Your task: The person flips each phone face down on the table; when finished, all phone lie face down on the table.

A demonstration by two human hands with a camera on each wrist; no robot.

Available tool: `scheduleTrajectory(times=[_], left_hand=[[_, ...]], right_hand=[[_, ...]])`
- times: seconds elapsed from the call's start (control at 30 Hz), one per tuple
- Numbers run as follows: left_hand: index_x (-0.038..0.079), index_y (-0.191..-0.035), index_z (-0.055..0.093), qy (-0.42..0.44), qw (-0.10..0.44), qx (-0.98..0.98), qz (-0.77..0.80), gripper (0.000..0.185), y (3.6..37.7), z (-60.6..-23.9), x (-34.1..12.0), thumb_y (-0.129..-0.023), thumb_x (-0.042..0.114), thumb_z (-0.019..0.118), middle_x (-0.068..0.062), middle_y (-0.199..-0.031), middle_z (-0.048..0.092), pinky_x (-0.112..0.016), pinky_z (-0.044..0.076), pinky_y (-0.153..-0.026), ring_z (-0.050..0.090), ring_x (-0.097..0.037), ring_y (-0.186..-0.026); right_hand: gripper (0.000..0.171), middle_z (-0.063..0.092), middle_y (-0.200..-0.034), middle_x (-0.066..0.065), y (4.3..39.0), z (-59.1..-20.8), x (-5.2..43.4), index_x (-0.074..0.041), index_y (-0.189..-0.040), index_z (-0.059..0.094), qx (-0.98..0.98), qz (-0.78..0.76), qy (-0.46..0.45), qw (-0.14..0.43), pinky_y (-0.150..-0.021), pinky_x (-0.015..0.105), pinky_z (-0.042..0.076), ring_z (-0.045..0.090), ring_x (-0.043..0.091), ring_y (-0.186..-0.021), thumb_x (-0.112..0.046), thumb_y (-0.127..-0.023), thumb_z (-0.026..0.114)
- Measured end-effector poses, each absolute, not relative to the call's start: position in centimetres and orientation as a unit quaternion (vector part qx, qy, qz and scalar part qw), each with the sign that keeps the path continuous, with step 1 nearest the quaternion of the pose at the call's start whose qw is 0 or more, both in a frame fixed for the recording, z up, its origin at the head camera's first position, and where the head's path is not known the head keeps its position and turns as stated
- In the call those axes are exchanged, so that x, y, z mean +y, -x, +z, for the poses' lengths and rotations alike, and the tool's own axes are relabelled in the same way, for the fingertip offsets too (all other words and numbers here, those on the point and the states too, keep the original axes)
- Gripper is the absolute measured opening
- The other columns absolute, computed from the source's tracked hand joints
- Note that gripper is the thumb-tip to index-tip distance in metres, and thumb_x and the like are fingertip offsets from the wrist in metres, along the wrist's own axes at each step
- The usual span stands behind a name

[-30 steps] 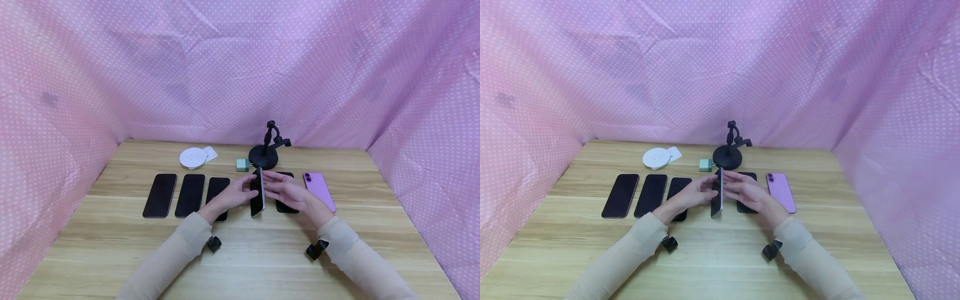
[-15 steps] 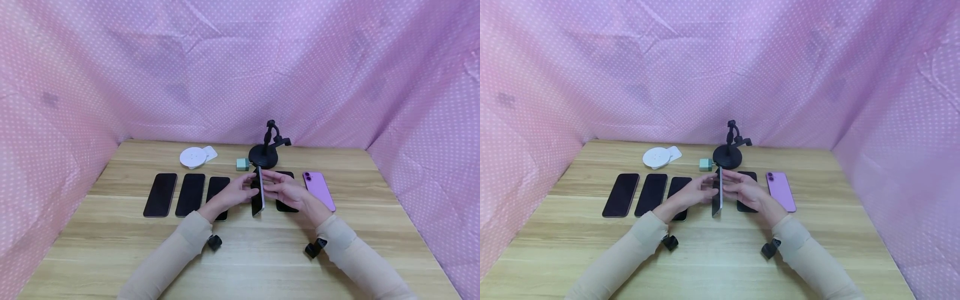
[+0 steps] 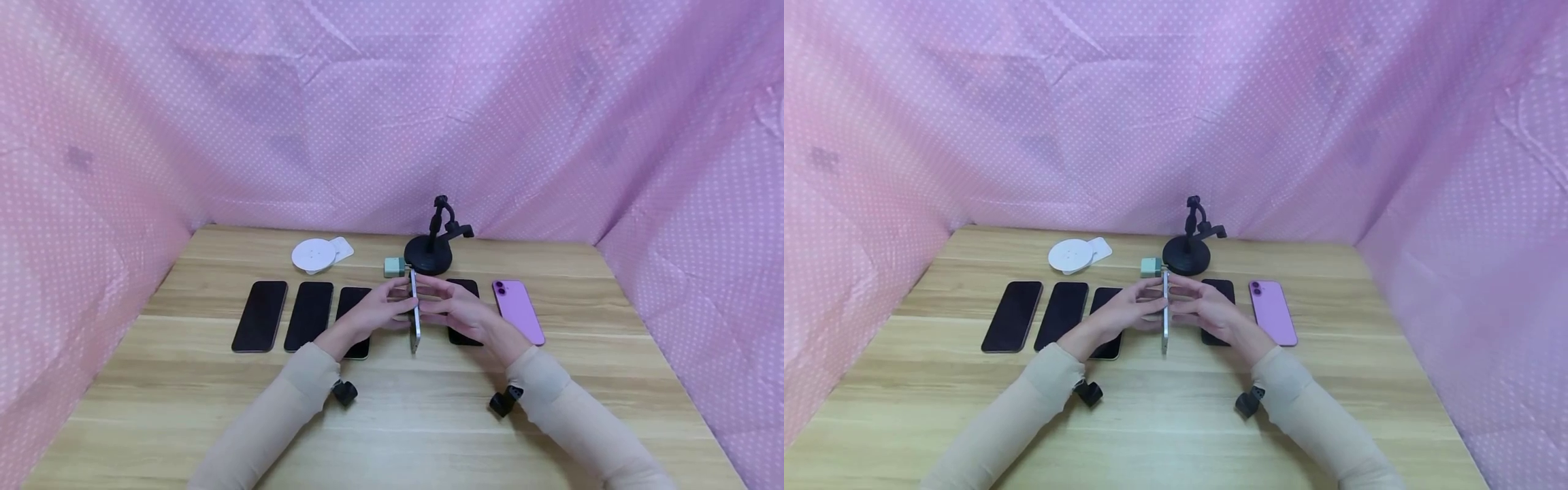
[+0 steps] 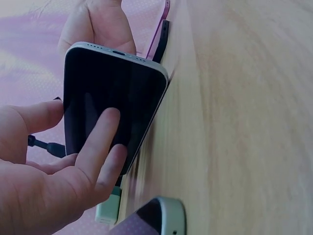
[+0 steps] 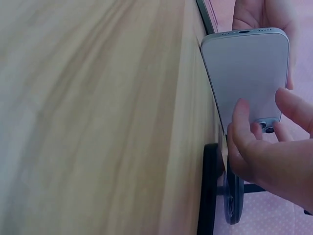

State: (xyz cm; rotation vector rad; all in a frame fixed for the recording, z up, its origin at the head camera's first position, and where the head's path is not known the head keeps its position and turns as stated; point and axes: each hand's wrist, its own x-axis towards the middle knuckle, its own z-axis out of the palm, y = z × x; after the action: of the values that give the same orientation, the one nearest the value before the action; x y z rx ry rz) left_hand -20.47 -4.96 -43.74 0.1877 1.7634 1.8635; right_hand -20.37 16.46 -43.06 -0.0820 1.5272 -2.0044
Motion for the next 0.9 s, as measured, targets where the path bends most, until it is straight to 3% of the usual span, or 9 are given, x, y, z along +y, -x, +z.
scheduleTrajectory(times=[0.2,0.47,0.7,0.9], left_hand=[[0.014,-0.154,0.039,-0.067,0.280,0.653,0.701,0.060,20.36,-43.59,-5.42,-0.101,0.015,0.066,-0.019,-0.142,0.046,-0.042,0.059,-0.092,0.065,-0.031,-0.113],[0.013,-0.155,0.037,-0.073,0.280,0.641,0.711,0.055,20.43,-43.72,-5.68,-0.104,0.011,0.059,-0.020,-0.145,0.046,-0.042,0.059,-0.091,0.063,-0.033,-0.116],[0.012,-0.155,0.036,-0.073,0.285,0.637,0.712,0.055,20.59,-43.94,-5.63,-0.105,0.009,0.056,-0.020,-0.146,0.045,-0.043,0.059,-0.092,0.060,-0.035,-0.120],[0.012,-0.156,0.035,-0.080,0.285,0.638,0.711,0.055,20.69,-44.00,-5.81,-0.105,0.008,0.055,-0.020,-0.147,0.045,-0.043,0.059,-0.092,0.057,-0.034,-0.126]], right_hand=[[0.065,0.038,-0.155,0.018,20.51,-43.24,16.02,-0.016,-0.157,0.039,0.587,-0.745,0.042,0.314,-0.114,0.052,0.039,0.052,0.029,-0.131,0.007,-0.099,0.058],[0.057,0.041,-0.155,0.017,20.46,-43.45,16.32,-0.003,-0.153,0.042,0.606,-0.733,0.035,0.306,-0.112,0.041,0.041,0.049,0.024,-0.133,0.007,-0.099,0.058],[0.056,0.038,-0.158,0.015,20.47,-43.65,16.57,0.001,-0.153,0.041,0.616,-0.726,0.022,0.304,-0.115,0.045,0.039,0.047,0.022,-0.135,0.006,-0.099,0.058],[0.057,0.038,-0.157,0.020,20.55,-43.76,16.69,0.002,-0.153,0.039,0.635,-0.710,0.026,0.302,-0.113,0.040,0.042,0.045,0.027,-0.138,0.008,-0.099,0.057]])
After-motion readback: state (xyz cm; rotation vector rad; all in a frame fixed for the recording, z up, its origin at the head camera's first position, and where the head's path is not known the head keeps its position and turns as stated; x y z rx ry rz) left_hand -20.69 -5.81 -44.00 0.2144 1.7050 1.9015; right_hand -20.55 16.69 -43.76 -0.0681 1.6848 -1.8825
